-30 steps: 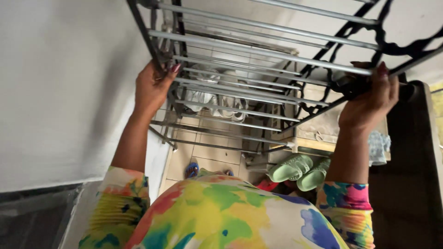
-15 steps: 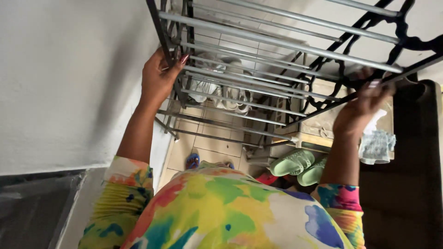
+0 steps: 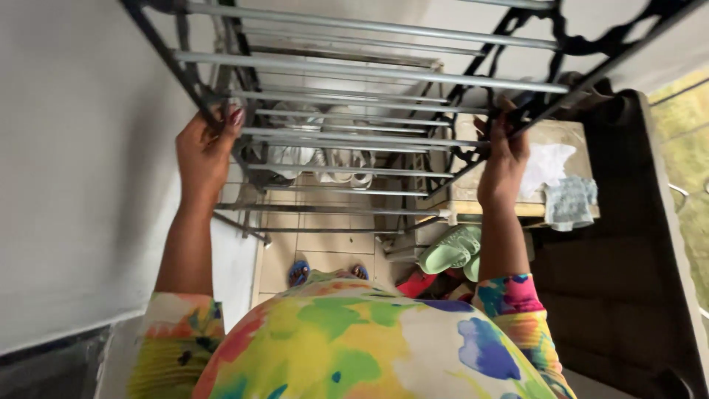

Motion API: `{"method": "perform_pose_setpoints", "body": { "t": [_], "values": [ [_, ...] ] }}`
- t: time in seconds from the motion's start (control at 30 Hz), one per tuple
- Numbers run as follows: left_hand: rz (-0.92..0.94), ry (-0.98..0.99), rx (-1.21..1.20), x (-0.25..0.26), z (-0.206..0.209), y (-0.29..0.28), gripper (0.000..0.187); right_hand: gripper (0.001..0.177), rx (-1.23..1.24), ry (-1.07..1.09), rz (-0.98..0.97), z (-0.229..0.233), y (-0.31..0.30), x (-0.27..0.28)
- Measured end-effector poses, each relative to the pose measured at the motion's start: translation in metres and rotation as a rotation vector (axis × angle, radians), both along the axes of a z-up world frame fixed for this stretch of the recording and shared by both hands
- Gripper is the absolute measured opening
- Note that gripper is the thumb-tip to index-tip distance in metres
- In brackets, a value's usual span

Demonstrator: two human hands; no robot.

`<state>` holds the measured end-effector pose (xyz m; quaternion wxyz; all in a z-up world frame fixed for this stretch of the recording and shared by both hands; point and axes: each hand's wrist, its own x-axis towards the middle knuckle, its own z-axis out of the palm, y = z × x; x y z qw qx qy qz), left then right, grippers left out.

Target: The recorder is shown assembling a small portable shoe rack and سپس cleaning its frame with a cloth.

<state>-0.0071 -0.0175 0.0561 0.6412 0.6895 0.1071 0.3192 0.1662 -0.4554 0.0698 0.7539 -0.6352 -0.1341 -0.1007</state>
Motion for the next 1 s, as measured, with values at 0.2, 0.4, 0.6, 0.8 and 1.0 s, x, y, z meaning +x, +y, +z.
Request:
{"method": "perform_pose_setpoints", "body": {
  "t": [0.2, 0.4, 0.6, 0.8, 1.0],
  "values": [
    [0.003, -0.028, -0.12, -0.003, 0.008, -0.015, 0.023, 0.044, -0.056, -0.076, 0.008, -0.004, 0.002, 0.003],
    [0.123, -0.086, 0.025, -0.007, -0.022, -0.021, 0.046, 0.061, -0.299, 0.04, -0.21, -0.018, 0.002, -0.004],
    [0.443, 0.324, -0.015, -0.037, -0.054, -0.106, 0.094, 0.079, -0.484, -0.342, -0.537, 0.001, 0.036, -0.087],
    [-0.333, 0.384, -0.432, -0.008, -0.024, -0.215, 0.072, 0.061, -0.453, -0.696, -0.29, 0.032, 0.072, -0.147],
    [-0.534, 0.054, -0.231, -0.011, 0.063, -0.305, 0.075, 0.07, -0.381, -0.442, 0.062, 0.0, 0.063, -0.149]
  ]
}}
